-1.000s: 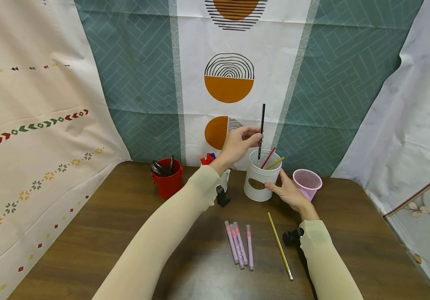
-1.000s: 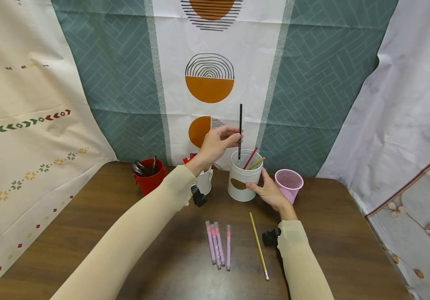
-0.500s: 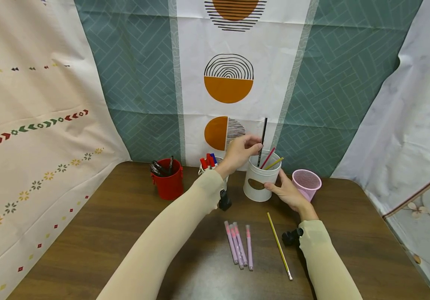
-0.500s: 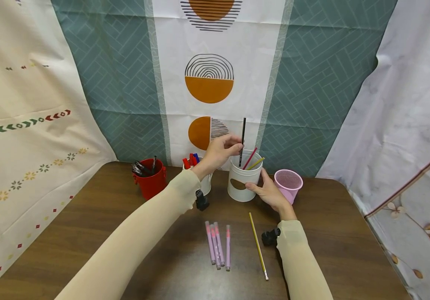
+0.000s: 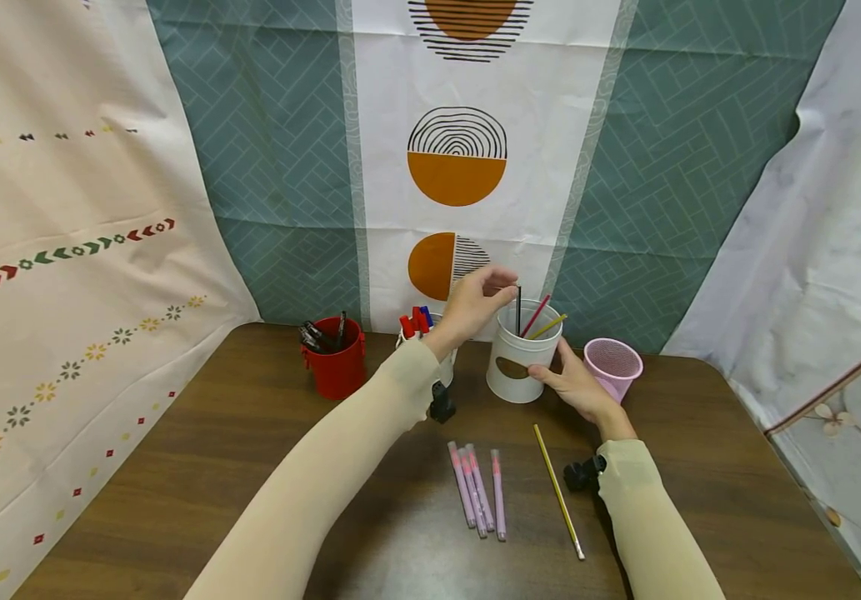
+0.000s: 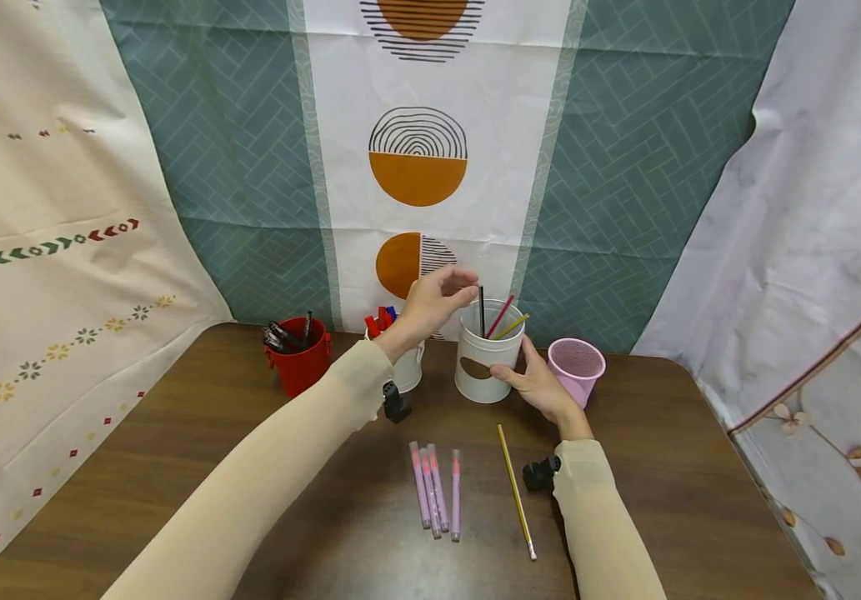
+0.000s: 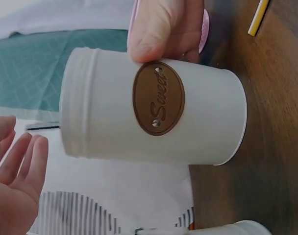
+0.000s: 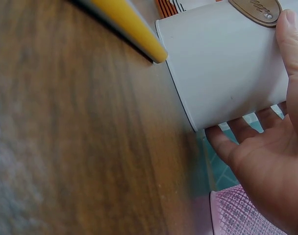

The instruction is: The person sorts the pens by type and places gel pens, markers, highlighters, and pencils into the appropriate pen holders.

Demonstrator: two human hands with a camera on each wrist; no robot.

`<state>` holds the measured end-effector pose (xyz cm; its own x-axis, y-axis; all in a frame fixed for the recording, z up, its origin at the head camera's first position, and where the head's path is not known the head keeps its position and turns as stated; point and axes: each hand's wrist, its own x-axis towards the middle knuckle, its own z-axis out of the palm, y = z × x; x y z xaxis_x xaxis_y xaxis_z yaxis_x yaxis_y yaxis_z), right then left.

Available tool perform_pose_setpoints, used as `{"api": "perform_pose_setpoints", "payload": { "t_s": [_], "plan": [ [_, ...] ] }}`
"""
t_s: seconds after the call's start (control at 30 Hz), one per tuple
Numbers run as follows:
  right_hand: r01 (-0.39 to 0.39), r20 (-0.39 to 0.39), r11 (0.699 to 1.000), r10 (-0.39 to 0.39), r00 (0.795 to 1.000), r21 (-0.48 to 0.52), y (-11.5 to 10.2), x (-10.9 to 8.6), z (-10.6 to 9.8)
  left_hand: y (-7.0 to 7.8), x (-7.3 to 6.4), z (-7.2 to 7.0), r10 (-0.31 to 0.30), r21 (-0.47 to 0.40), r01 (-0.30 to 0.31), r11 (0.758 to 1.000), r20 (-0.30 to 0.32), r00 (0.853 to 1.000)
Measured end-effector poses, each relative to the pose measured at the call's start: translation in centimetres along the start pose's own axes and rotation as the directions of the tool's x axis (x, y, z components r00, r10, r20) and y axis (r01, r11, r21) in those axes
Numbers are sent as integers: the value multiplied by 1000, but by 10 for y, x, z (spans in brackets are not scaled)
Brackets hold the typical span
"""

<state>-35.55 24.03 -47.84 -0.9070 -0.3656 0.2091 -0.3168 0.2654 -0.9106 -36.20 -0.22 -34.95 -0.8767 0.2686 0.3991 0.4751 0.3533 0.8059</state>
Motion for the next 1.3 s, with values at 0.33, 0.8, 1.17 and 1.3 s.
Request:
{"api": "perform_pose_setpoints", "payload": {
  "t_s": [0.33,0.8,1.17,1.3],
  "plan": [
    [-7,9,999,7,1000,43,1,0,-1,10,-27,-16,23,45,-23,999,-10,1000],
    [-19,12,999,18,1000,47,-1,-1,-1,23,-86,-1,14,95,-30,995,166,986],
    [-19,4,1000,19,1000,22,-1,-1,-2,11,-114,38,-100,279,19,960,280,955],
    [-19,9,1000,19,1000,19,0,-1,-2,8,-122,55,-154,366,27,930,324,933]
  ]
}}
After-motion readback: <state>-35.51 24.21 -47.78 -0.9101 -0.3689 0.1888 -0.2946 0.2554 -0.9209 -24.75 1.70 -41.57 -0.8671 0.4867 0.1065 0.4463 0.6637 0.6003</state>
